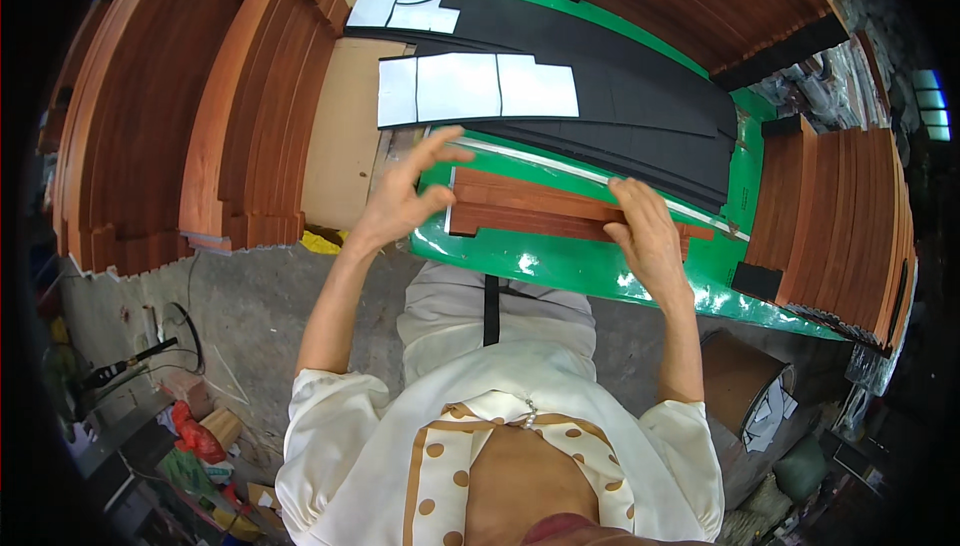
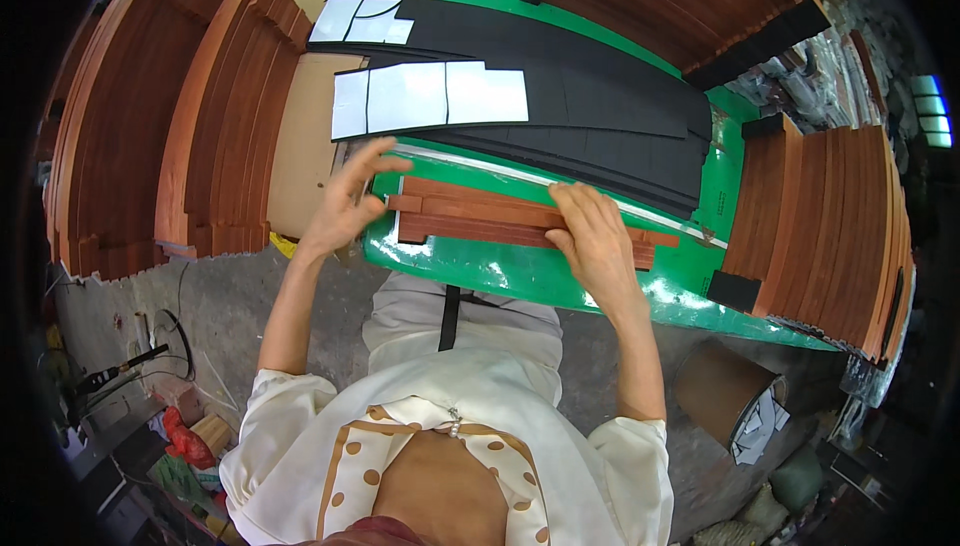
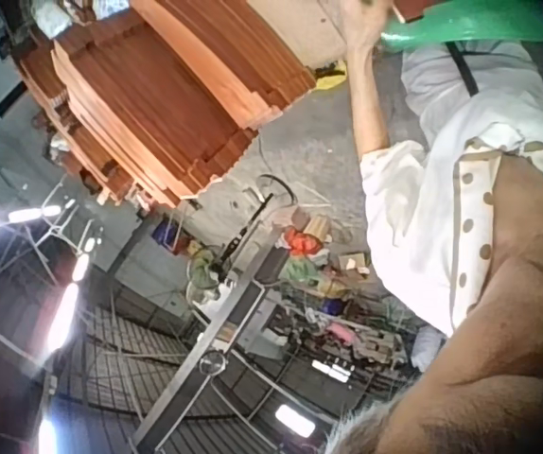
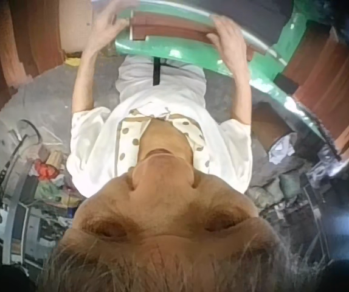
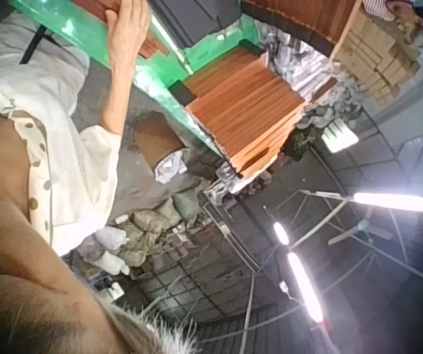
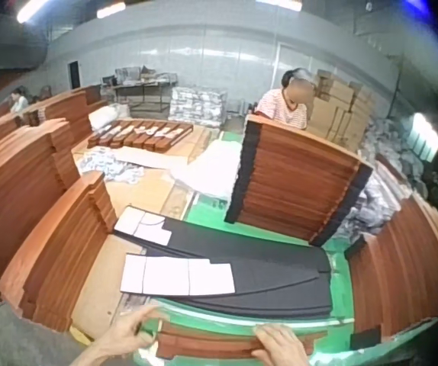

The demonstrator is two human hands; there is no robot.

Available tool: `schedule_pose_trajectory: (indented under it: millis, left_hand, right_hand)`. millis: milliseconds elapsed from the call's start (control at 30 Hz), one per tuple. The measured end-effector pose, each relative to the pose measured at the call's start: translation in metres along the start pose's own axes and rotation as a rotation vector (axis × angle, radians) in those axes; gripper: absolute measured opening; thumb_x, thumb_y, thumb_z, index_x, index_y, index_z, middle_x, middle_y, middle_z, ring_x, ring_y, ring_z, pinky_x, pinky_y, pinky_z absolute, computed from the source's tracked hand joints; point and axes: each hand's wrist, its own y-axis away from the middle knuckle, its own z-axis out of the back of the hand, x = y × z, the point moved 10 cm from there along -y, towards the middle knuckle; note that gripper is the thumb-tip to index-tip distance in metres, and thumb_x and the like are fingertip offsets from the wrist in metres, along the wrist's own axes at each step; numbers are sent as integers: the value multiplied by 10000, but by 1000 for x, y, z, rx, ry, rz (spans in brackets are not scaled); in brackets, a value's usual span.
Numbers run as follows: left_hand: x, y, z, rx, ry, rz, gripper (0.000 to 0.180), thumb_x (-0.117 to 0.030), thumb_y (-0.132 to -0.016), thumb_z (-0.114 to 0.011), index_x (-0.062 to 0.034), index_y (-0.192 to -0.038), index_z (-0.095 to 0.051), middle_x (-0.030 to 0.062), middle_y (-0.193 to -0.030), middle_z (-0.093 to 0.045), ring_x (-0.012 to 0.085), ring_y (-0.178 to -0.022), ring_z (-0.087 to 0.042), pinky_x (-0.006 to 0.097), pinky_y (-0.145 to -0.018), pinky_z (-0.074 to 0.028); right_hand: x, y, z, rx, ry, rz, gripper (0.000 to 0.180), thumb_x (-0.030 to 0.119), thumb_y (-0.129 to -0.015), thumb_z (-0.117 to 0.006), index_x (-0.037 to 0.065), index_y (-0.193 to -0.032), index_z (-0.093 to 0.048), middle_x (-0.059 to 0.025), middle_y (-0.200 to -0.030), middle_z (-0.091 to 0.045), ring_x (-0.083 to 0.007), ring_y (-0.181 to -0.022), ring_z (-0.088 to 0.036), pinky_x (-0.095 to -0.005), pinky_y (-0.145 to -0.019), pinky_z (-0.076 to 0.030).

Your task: Applying black adhesive strips to wooden components in a furniture manufacturing setting.

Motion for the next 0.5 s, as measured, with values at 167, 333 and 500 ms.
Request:
schedule_pose_trajectory:
  millis: [167, 333, 500]
  left_hand:
    - [-10, -61, 16, -87, -304, -51, 337, -158, -848, -644, -23, -1154, -602, 127, -1093, -649, 256, -984, -621, 367, -841, -474]
    - [-3, -102, -62, 336, -802, -447, 310, -98, -776, -673, -48, -1080, -641, 94, -1128, -635, 254, -1005, -594, 349, -871, -473]
    - [18, -109, -67, 345, -803, -387, 288, -95, -753, -678, -60, -1039, -674, 65, -1086, -660, 240, -1002, -599, 341, -879, -484]
  right_hand:
    - [-11, -62, 15, -115, -12, 31, 275, 50, -762, -677, 35, -1032, -627, -91, -1005, -635, -272, -935, -608, -367, -758, -517]
    - [-29, -148, -48, -94, 134, 237, 170, 25, -739, -598, 59, -901, -637, -67, -849, -624, -252, -831, -625, -361, -653, -522]
    - [-38, -173, -104, 67, 372, 367, 29, 54, -731, -574, 59, -755, -589, -68, -755, -588, -221, -748, -629, -329, -604, -539]
